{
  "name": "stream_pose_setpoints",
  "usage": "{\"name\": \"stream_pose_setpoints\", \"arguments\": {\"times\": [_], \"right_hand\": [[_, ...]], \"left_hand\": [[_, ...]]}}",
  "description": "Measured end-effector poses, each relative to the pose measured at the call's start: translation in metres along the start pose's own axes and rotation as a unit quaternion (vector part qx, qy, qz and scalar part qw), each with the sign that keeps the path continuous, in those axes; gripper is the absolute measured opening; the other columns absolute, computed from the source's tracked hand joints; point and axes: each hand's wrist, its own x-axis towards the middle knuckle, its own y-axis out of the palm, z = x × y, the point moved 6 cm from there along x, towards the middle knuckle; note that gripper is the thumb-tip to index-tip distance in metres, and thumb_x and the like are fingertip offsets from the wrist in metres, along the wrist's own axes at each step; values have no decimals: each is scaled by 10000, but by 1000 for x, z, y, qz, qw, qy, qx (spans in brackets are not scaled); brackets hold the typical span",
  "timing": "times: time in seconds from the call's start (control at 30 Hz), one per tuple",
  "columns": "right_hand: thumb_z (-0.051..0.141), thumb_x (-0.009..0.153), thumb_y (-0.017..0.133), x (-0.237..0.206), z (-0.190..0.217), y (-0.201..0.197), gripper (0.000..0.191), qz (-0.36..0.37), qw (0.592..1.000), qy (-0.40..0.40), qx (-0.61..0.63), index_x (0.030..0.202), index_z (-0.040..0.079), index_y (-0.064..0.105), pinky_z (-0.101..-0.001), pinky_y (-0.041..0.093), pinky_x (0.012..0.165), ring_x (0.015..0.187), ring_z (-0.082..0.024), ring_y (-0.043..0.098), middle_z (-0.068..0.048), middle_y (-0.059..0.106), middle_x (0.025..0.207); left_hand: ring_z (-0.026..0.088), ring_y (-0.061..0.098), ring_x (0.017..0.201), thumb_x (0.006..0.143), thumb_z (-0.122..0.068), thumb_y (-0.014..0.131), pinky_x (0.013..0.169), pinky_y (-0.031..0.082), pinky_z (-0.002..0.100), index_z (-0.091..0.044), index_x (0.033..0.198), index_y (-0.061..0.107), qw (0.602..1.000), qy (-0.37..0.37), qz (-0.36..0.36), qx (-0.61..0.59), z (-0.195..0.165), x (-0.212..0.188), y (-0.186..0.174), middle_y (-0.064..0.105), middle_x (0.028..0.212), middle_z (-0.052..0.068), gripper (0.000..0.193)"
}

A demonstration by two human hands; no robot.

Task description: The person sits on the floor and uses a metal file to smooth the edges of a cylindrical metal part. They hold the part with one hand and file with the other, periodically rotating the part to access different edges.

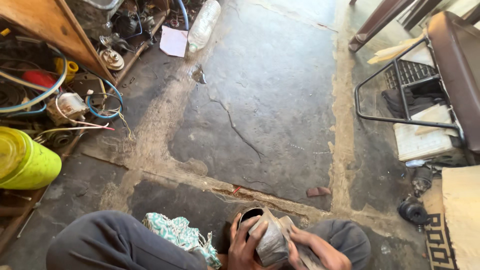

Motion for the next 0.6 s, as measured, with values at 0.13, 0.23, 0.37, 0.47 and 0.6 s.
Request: {"name": "stream_pose_setpoints", "arguments": {"times": [0.13, 0.23, 0.37, 0.47, 0.6], "right_hand": [[180, 870, 839, 2, -13, 2, 235, -48, 995, 58, -60, 1073, 62, 829, -333, 570, 1059, 1156, -189, 767, -105, 849, 1164], [15, 882, 730, 14, 7, -11, 310, 152, 970, -151, 116, 1162, -116, 743, -429, 460, 1053, 1222, -374, 678, -287, 725, 1258], [-6, 828, 726, 19, 27, -20, 252, 73, 981, -166, 63, 1041, -137, 751, -429, 520, 999, 1093, -375, 700, -299, 738, 1126], [84, 749, 815, 13, 34, -12, 188, -100, 995, -10, -12, 909, -14, 817, -334, 624, 921, 977, -236, 806, -153, 842, 961], [80, 734, 811, 20, 43, -14, 171, -106, 994, -13, -25, 882, -3, 830, -321, 619, 907, 955, -214, 806, -145, 848, 936]], "left_hand": [[375, 640, 1263, 685, -581, 926, 1140, 287, 681, -73, 1336, 643, 998, -44, 35, -22, 2, 8, 0, 664, 1283, 164, 874], [356, 659, 1246, 645, -631, 915, 1138, 332, 645, -91, 1312, 654, 999, -32, -6, -26, -1, 12, -6, 688, 1273, 143, 898], [334, 662, 1301, 730, -612, 891, 1191, 303, 644, -116, 1354, 658, 999, -46, 8, -8, 0, 10, -2, 686, 1323, 125, 830], [313, 661, 1341, 790, -593, 868, 1220, 313, 620, -144, 1386, 654, 999, -31, 11, 15, -1, 11, -2, 686, 1361, 111, 776], [346, 637, 1281, 713, -617, 896, 1158, 282, 653, -102, 1369, 621, 997, -61, 38, -28, 3, 13, -2, 673, 1296, 137, 878]]}}
